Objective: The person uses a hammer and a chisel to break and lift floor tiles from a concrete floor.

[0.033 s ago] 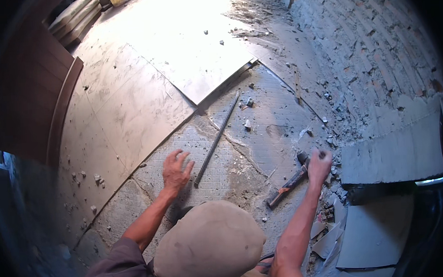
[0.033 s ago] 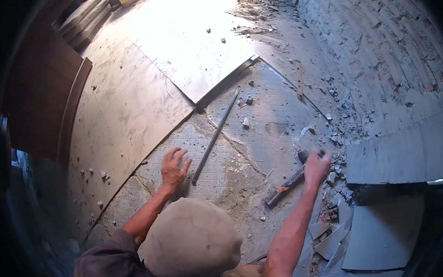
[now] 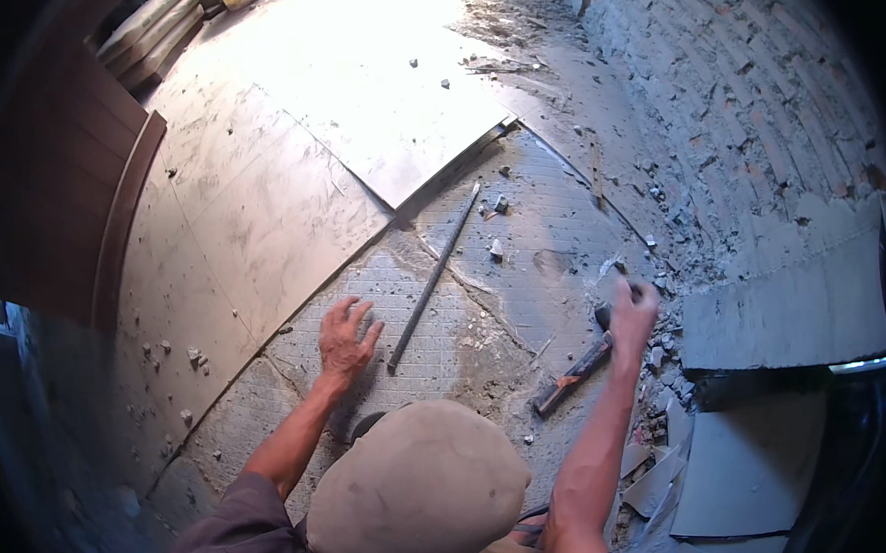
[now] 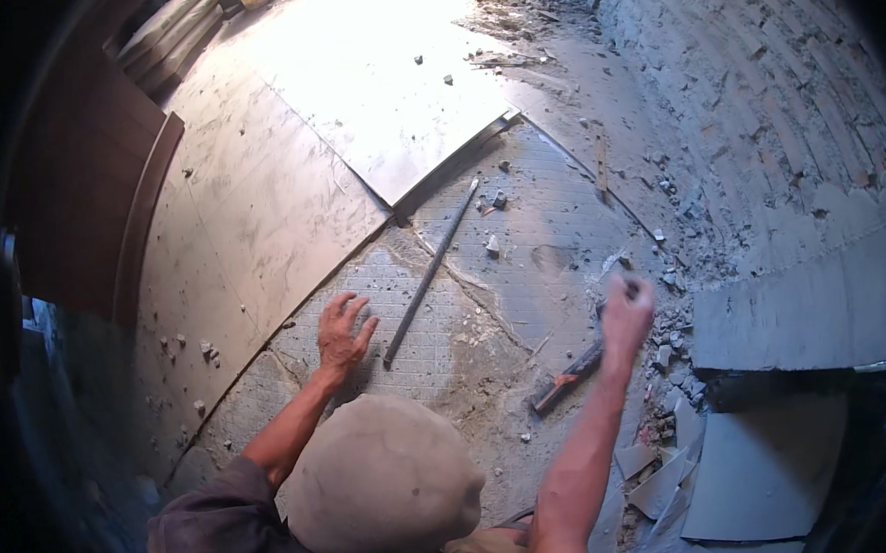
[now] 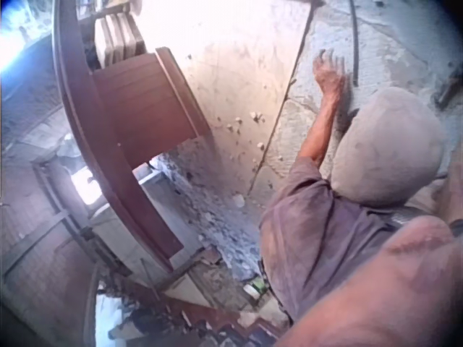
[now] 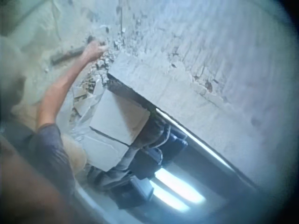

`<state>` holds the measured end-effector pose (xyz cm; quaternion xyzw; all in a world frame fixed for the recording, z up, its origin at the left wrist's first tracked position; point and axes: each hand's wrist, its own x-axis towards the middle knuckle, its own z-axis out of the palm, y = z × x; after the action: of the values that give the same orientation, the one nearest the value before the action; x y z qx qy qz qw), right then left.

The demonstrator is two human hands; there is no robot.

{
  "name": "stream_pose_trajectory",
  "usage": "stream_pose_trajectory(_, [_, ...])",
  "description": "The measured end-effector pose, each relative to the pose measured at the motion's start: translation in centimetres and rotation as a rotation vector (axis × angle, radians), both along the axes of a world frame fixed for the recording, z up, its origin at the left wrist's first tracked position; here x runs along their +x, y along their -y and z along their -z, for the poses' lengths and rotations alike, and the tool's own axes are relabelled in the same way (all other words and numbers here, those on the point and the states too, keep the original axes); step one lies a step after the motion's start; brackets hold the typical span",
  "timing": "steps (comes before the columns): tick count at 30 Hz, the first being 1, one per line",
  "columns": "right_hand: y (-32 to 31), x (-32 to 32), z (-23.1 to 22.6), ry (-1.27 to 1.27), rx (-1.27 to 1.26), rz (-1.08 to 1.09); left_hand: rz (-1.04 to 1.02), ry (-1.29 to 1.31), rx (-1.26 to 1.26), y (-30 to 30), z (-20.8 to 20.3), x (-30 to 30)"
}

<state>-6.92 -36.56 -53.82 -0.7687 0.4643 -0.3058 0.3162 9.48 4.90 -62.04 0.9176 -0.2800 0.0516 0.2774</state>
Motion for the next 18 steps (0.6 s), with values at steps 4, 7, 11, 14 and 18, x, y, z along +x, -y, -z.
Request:
stream_pose_trajectory(4, [-6.1, 13.5, -2.3, 0.16, 0.665, -0.377, 0.045, 0.026, 0.04, -2.2, 1.9, 1.5])
stream_pose_trajectory(7, [-7.3, 21.4, -0.4, 0.158, 0.851, -0.445, 0.024, -0.019, 0.061, -1.1, 1.3, 1.6])
stream_pose_trajectory(11, [-6.6, 31.6, 4.9, 0.181, 1.02, -0.349, -0.011, -0.086, 0.079, -0.7, 0.8, 1.8])
stream_pose_trajectory(14, [-7.2, 37.2, 7.1, 0.293, 1.194, -0.247, -0.033, -0.097, 0.079, -1.1, 0.8, 2.2])
stream_pose_trajectory(18, [-5.8, 38.9, 10.3, 0.207, 1.135, -0.107, -0.037, -0.125, 0.044, -0.5, 0.7, 2.2])
